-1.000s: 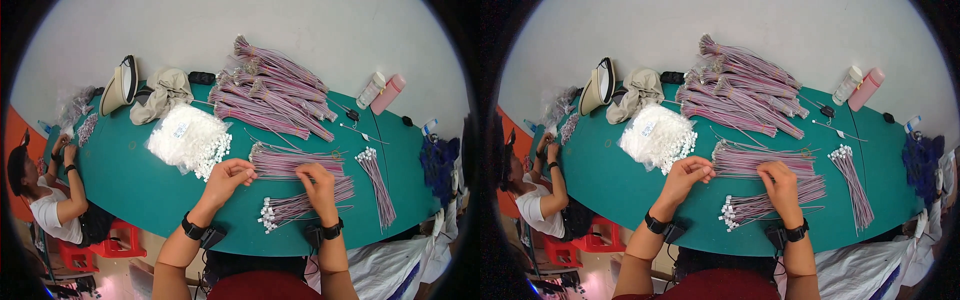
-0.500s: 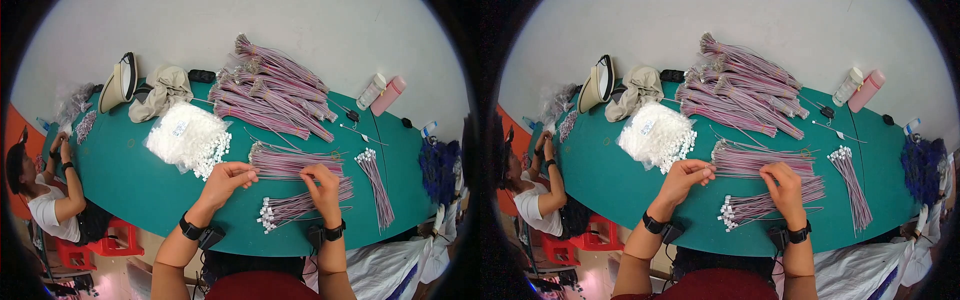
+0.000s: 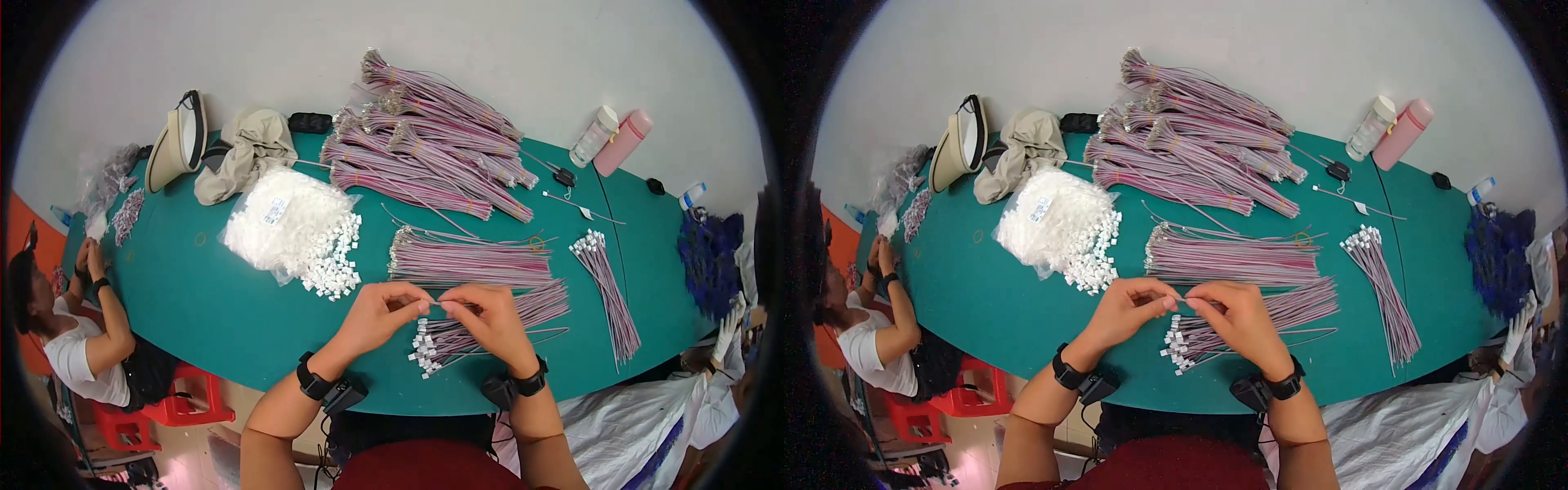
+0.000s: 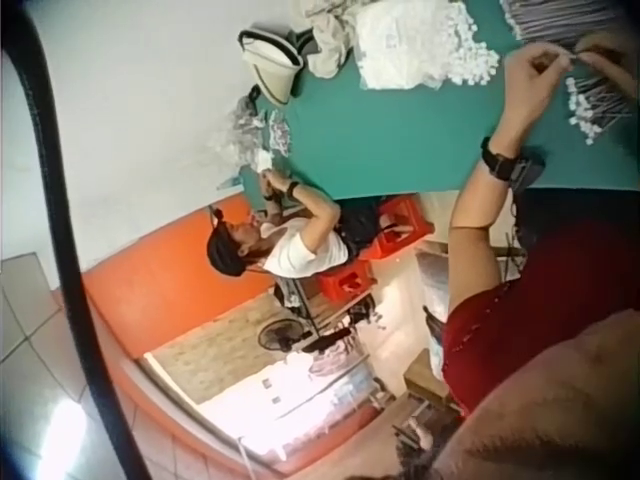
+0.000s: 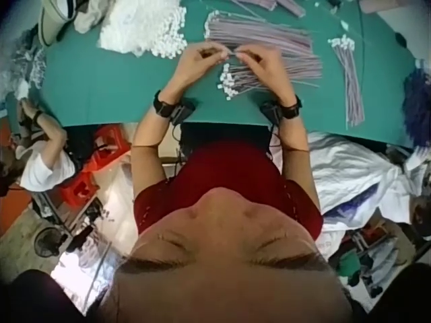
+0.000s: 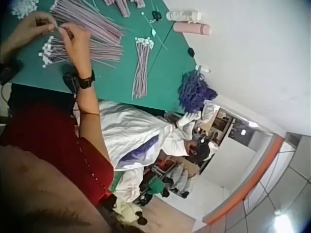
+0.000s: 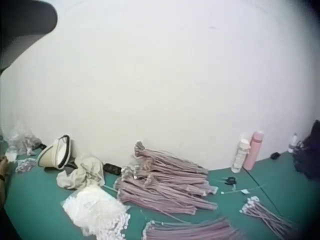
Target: The person assembles electronic components by hand, picking up a wire and a connector, fitting the connector onto the end of the wire, and placing the completed assembly onto the table.
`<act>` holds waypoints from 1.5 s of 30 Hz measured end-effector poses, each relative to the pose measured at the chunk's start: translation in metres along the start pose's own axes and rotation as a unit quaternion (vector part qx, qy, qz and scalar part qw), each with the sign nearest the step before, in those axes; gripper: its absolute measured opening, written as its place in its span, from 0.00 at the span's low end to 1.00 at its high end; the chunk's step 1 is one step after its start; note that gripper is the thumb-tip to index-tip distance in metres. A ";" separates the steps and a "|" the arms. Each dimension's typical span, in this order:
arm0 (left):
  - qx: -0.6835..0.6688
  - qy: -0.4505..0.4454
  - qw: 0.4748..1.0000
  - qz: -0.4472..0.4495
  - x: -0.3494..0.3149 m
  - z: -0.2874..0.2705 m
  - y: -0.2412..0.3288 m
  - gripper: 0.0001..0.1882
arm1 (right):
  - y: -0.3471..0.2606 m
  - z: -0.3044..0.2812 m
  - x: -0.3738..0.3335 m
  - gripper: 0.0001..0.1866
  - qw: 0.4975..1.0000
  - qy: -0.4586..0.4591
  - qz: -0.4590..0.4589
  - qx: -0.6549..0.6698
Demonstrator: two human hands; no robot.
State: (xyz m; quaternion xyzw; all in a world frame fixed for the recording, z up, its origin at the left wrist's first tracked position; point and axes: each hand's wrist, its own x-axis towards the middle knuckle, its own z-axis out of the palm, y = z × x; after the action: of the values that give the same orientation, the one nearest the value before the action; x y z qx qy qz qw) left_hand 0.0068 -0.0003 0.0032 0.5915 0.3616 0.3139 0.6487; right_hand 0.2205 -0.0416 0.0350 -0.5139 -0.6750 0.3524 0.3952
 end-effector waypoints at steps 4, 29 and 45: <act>0.006 -0.008 1.000 -0.008 0.001 0.005 0.001 0.08 | 0.003 -0.001 -0.002 0.07 1.000 -0.027 0.004 0.015; -0.203 0.022 0.976 -0.074 0.002 0.004 0.005 0.10 | 0.004 0.013 -0.006 0.05 0.994 0.080 -0.006 0.079; -0.169 0.012 0.984 -0.059 0.002 0.000 0.002 0.09 | -0.003 0.011 -0.006 0.03 0.996 0.061 -0.004 0.065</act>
State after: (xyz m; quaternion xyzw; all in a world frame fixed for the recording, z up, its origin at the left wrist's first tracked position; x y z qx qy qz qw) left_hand 0.0073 0.0014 0.0051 0.4472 0.3458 0.3383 0.7523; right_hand 0.2101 -0.0486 0.0320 -0.5051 -0.6274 0.3622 0.4691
